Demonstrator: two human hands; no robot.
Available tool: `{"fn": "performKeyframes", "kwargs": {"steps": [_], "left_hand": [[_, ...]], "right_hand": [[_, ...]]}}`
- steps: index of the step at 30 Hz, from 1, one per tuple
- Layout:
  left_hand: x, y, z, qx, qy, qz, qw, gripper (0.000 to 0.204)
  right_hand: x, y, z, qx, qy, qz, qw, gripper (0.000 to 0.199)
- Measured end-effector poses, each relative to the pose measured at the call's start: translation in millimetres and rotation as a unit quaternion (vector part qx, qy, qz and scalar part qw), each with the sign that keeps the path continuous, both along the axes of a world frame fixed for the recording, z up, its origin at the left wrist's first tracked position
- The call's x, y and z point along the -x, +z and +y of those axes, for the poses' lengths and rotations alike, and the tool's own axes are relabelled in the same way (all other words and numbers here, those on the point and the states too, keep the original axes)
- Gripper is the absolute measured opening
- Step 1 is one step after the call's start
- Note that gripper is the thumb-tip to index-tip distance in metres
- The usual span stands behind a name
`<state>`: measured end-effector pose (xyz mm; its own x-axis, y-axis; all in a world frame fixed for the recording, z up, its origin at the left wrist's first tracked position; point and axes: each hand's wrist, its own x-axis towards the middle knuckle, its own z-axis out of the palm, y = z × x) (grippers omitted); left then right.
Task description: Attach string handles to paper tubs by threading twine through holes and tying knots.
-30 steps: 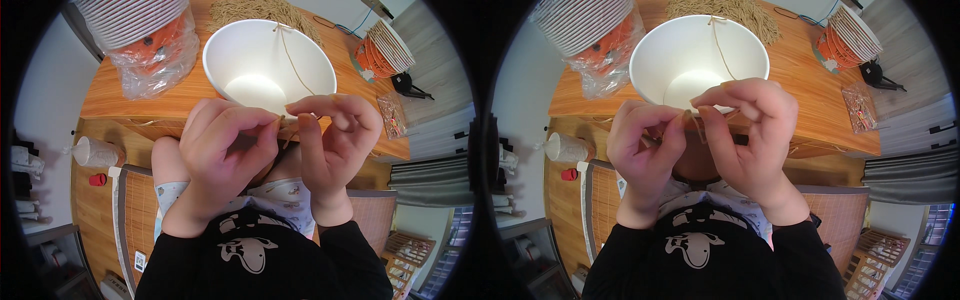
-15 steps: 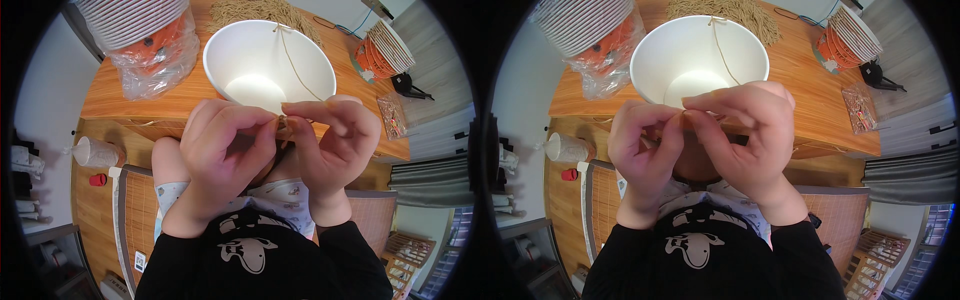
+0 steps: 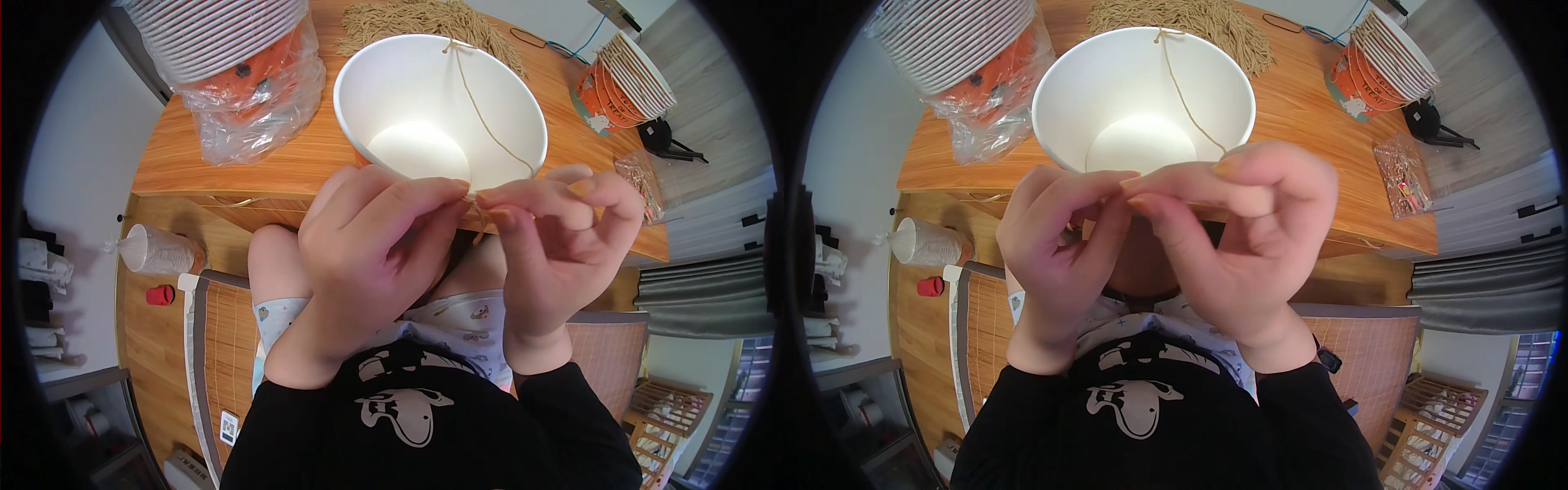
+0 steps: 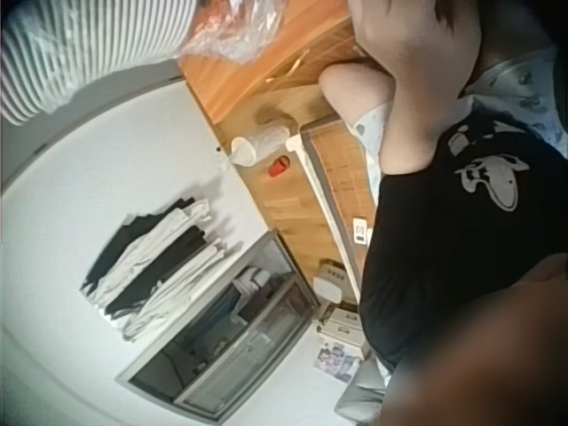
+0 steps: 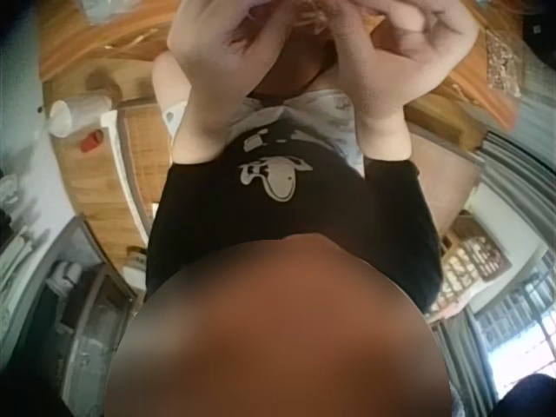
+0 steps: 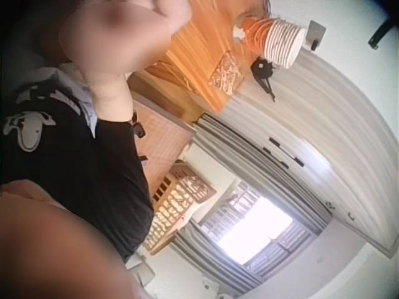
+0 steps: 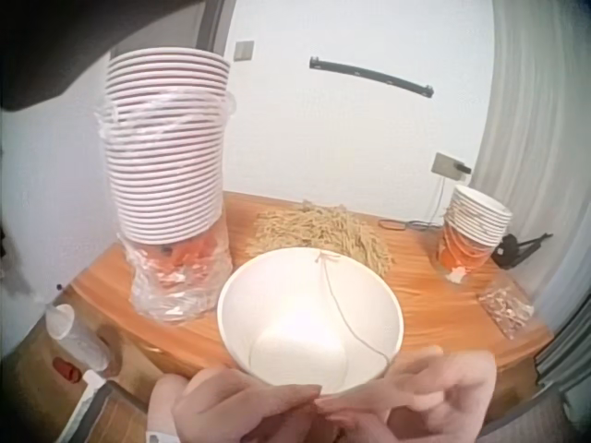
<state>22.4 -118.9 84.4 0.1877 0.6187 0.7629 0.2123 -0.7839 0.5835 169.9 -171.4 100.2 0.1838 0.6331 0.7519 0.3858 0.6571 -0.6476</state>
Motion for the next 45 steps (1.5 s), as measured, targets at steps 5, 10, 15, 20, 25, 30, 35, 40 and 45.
{"fn": "performKeyframes", "kwargs": {"steps": [5, 10, 15, 20, 25, 30, 35, 40, 45], "left_hand": [[-5.2, 1.0, 1.9, -0.005, 0.021, -0.013, 1.0, 0.021], [-2.5, -0.8, -0.8, -0.013, 0.008, -0.003, 1.0, 0.021], [-4.2, 3.6, -2.7, -0.03, 0.024, 0.003, 0.999, 0.022], [-5.9, 2.3, -4.0, -0.036, 0.029, 0.005, 0.999, 0.024], [-8.6, 0.9, -2.2, -0.059, 0.042, -0.013, 0.997, 0.026], [-9.8, -2.1, 0.1, -0.08, 0.045, -0.018, 0.996, 0.026], [-9.3, -1.1, -0.3, -0.096, 0.047, -0.013, 0.994, 0.026], [-11.7, -3.2, 0.1, -0.107, 0.057, -0.016, 0.993, 0.024], [-10.1, -1.6, -1.4, -0.092, 0.054, -0.008, 0.994, 0.023]], "right_hand": [[-4.7, -2.9, 2.1, 0.012, 0.046, 0.089, 0.995, 0.049], [-11.0, -6.4, 2.2, 0.043, 0.085, 0.133, 0.986, 0.046], [-20.9, -10.8, -5.7, -0.065, -0.132, -0.095, 0.985, 0.028], [-3.7, -1.5, -14.4, -0.02, -0.251, -0.25, 0.935, 0.026], [-0.9, -2.5, -7.8, -0.045, -0.283, -0.264, 0.921, 0.024], [0.9, 0.9, -7.7, -0.038, -0.28, -0.271, 0.92, 0.022], [0.0, 0.4, -2.0, -0.079, -0.279, -0.264, 0.92, 0.025], [0.1, -0.2, -1.0, -0.087, -0.282, -0.266, 0.918, 0.025], [-2.1, -1.5, 0.4, -0.095, -0.284, -0.266, 0.916, 0.025]]}}
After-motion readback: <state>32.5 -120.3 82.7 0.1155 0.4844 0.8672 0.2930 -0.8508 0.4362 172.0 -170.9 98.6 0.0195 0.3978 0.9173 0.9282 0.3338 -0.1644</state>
